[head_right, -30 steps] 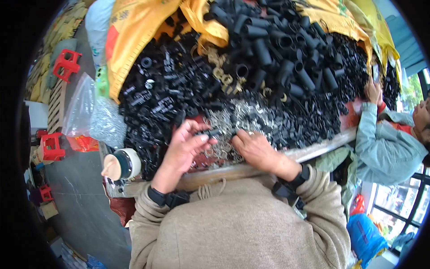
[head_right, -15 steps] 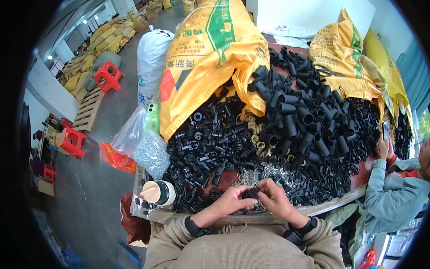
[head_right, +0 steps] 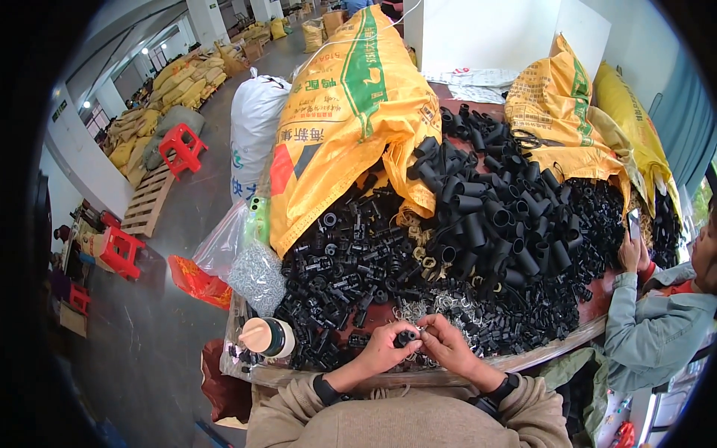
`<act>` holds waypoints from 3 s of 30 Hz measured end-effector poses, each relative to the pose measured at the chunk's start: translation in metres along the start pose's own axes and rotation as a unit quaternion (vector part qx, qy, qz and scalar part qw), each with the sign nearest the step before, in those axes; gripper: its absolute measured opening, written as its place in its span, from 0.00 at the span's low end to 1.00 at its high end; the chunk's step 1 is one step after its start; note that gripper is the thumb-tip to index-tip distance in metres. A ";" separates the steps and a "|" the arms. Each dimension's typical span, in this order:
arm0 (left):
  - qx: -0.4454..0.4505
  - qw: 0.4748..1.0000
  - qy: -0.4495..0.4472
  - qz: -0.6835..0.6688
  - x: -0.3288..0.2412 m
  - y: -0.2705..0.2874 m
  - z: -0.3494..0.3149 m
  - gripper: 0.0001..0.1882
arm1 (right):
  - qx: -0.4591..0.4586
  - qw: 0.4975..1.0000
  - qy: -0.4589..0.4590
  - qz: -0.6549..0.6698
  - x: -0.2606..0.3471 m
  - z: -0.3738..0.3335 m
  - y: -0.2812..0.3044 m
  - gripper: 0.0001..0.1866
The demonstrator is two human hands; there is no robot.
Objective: The person picks up a black plastic component and a small metal clip, fits the clip into the component, and then slides a larger black plastic sleeve over the assembly, repeating the process for multiple units.
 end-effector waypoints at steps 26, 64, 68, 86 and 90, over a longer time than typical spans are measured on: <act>0.023 0.893 0.279 -0.352 0.041 -0.028 -0.031 0.05 | -0.027 0.890 0.207 -0.404 0.036 -0.031 -0.015 0.04; 0.098 0.864 0.294 -0.396 0.039 -0.062 -0.079 0.16 | 0.042 0.796 0.347 -0.494 0.032 -0.064 -0.036 0.08; 0.118 0.872 0.303 -0.366 0.037 -0.067 -0.080 0.17 | 0.054 0.822 0.304 -0.478 0.028 -0.060 -0.032 0.06; 0.119 0.867 0.316 -0.366 0.038 -0.067 -0.080 0.16 | 0.073 0.853 0.264 -0.444 0.022 -0.055 -0.025 0.06; 0.117 0.863 0.314 -0.378 0.037 -0.064 -0.078 0.16 | 0.074 0.853 0.271 -0.441 0.020 -0.051 -0.025 0.06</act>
Point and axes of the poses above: each hand's wrist, its own z-axis towards the middle knuckle, its own y-axis out of the back of the hand, x = y × z, the point moved 9 cm from there along z, towards the middle knuckle, and after that the axes turned 1 degree about y, right-handed, at the moved point
